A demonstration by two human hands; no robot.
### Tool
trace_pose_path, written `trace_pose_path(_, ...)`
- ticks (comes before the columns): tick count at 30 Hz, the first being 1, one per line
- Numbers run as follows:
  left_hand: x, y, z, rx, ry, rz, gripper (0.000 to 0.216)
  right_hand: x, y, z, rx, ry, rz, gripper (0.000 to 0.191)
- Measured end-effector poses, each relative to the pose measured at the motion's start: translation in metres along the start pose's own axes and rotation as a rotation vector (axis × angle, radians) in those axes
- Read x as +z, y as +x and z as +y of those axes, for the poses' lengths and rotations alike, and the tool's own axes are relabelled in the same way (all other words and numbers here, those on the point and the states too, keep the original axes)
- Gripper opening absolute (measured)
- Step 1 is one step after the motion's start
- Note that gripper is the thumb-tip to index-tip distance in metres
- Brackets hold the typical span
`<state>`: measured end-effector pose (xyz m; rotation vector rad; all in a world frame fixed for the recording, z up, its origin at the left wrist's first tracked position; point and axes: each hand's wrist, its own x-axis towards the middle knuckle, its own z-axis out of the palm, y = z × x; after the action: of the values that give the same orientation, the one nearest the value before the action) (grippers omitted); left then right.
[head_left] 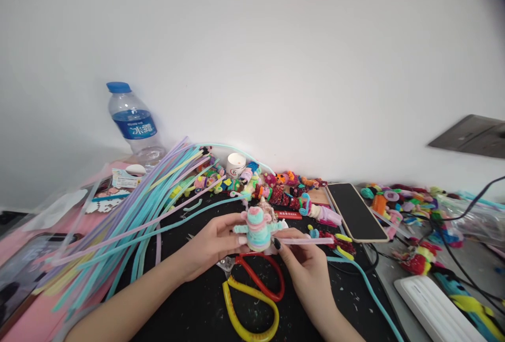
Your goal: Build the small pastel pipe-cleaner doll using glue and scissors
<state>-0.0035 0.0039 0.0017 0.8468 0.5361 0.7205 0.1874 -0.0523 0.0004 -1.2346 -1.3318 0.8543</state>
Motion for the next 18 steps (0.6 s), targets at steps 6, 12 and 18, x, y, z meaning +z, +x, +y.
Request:
trace_pose_path(6,0.003,0.001,0.003,0.031,-0.067,-0.023,0.045,-0.002,-0.001,0.000,-0.105,-0.159,-0.096,0.016)
trace_pose_path(12,-0.002,0.003,0.003,0.119,-0.102,0.185,0.036,0.000,-0.006,-0.003,-0.254,-0.412,-0.131,0.029)
trace_pose_path(18,-0.021,0.011,0.012,0.319,-0.233,0.431,0.029,0.005,-0.011,-0.017,-0.313,-0.622,-0.522,0.029)
